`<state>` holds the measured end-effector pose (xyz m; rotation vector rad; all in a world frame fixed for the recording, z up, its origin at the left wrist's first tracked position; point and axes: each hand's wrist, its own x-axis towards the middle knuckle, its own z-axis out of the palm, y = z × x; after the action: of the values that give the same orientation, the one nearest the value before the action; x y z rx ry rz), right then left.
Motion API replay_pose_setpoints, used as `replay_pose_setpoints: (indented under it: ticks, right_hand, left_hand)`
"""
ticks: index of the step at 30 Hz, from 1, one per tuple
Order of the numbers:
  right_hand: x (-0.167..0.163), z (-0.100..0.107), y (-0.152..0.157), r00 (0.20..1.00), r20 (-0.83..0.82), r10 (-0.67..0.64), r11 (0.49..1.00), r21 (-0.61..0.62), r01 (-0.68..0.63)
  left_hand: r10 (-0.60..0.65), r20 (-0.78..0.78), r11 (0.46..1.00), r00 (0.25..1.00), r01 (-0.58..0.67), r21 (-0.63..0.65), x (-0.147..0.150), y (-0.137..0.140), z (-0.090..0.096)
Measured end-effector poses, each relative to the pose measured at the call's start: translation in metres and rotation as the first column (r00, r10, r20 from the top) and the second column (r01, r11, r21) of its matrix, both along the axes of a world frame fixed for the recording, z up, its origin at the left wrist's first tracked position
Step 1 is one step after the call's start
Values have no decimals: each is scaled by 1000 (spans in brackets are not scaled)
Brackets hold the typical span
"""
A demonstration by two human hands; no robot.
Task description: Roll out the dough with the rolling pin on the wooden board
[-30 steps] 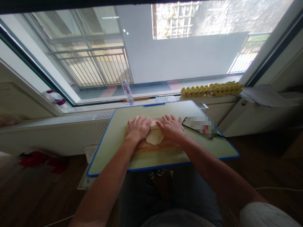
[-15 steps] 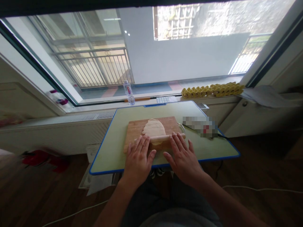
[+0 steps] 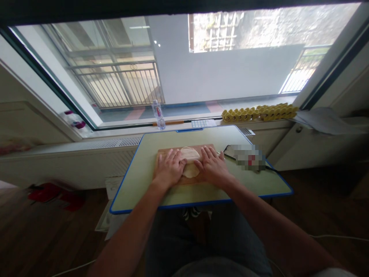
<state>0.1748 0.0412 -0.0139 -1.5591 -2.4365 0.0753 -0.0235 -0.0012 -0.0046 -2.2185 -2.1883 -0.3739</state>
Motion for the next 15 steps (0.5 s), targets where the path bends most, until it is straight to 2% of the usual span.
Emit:
replay_pose_setpoints:
  ticks: [4, 8, 11, 15]
  right_hand:
    - [-9, 4, 28, 1000, 12, -6, 1000, -22, 6]
    - [-14, 7, 42, 1000, 16, -5, 999, -35, 5]
    - [-14, 6, 38, 1000, 1, -12, 999, -32, 12]
    - [-6, 0, 9, 999, -46, -5, 1000, 18, 6]
  left_hand:
    - [13, -40, 998, 999, -16, -63, -9, 34, 2]
    - [40, -49, 993, 998, -45, -110, -11, 50, 6]
    - [42, -62, 994, 997, -48, -98, -9, 45, 7]
    - [13, -59, 998, 998, -17, -68, -1, 15, 4]
